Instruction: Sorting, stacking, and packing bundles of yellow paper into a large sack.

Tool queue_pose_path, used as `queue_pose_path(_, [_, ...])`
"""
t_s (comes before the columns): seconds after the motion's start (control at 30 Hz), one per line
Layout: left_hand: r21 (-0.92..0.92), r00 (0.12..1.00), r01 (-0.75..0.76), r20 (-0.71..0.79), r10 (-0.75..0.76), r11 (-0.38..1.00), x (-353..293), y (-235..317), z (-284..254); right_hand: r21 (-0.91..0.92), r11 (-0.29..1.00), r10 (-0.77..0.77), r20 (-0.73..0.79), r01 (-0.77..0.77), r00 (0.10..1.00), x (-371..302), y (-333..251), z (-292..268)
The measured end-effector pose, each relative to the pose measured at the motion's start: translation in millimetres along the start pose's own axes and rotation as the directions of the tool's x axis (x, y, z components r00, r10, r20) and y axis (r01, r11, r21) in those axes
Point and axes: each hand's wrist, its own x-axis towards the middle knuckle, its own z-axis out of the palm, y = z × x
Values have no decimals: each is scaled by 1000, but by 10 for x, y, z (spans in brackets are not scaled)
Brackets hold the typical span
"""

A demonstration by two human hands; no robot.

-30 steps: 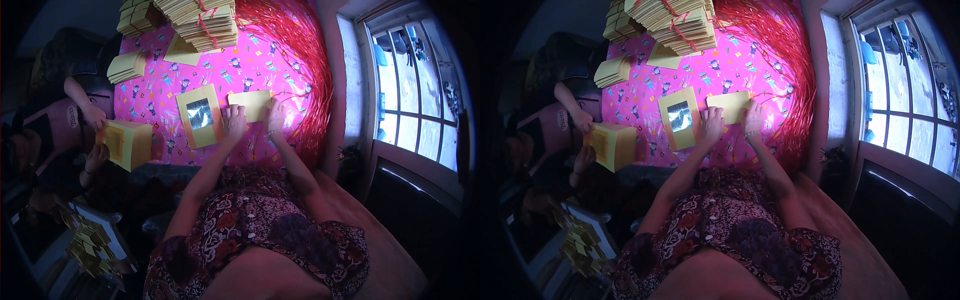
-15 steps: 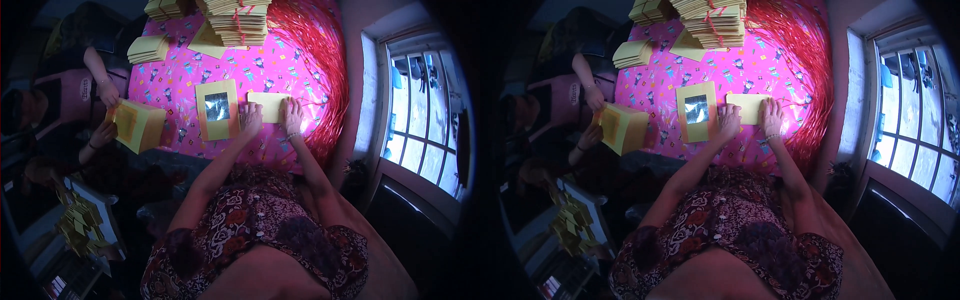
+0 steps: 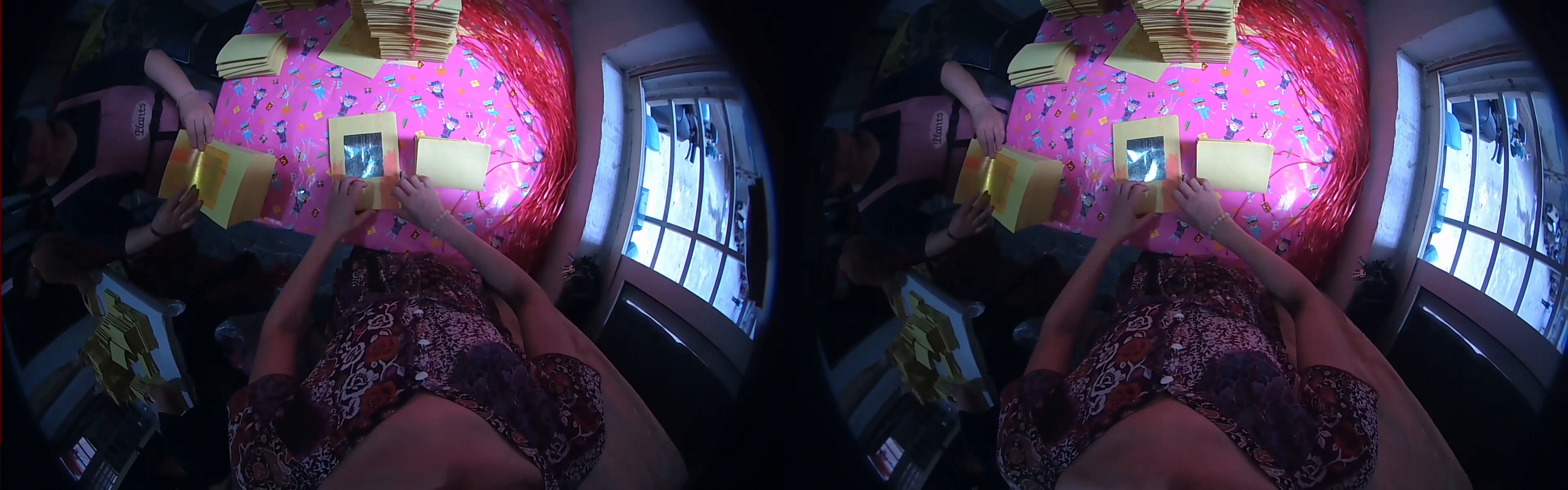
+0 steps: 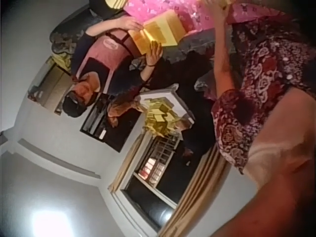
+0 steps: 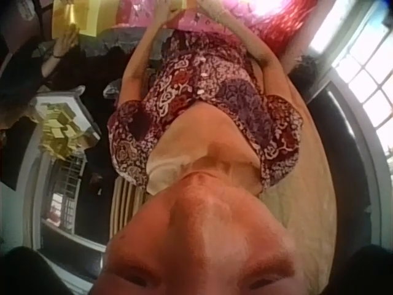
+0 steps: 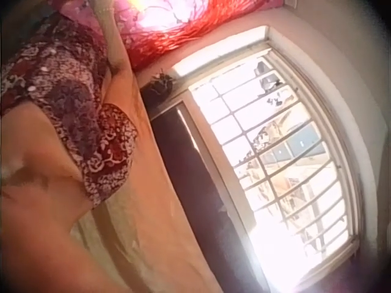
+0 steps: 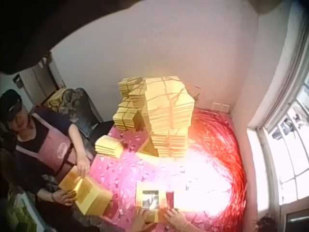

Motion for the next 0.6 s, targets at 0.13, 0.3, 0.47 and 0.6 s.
queue_pose_path(0.13, [-13, 999, 16, 50, -16, 1000, -44, -99, 38, -58, 998, 29, 118, -23, 993, 65, -17, 136])
queue_pose_path(0.3, [-33, 999, -13, 49, 15, 999, -2, -145, 16, -122, 989, -77, 33, 81, 996, 68, 30, 277])
queue_pose_path(0.47, [-110, 996, -24, 79, 33, 994, 66, -194, -71, -7, 996, -84, 54, 85, 995, 108, 140, 300])
queue_pose_path(0.6, [-202, 994, -8, 104, 29, 979, 95, -321, -66, 142, 990, -20, 227, -12, 974, 248, 188, 183])
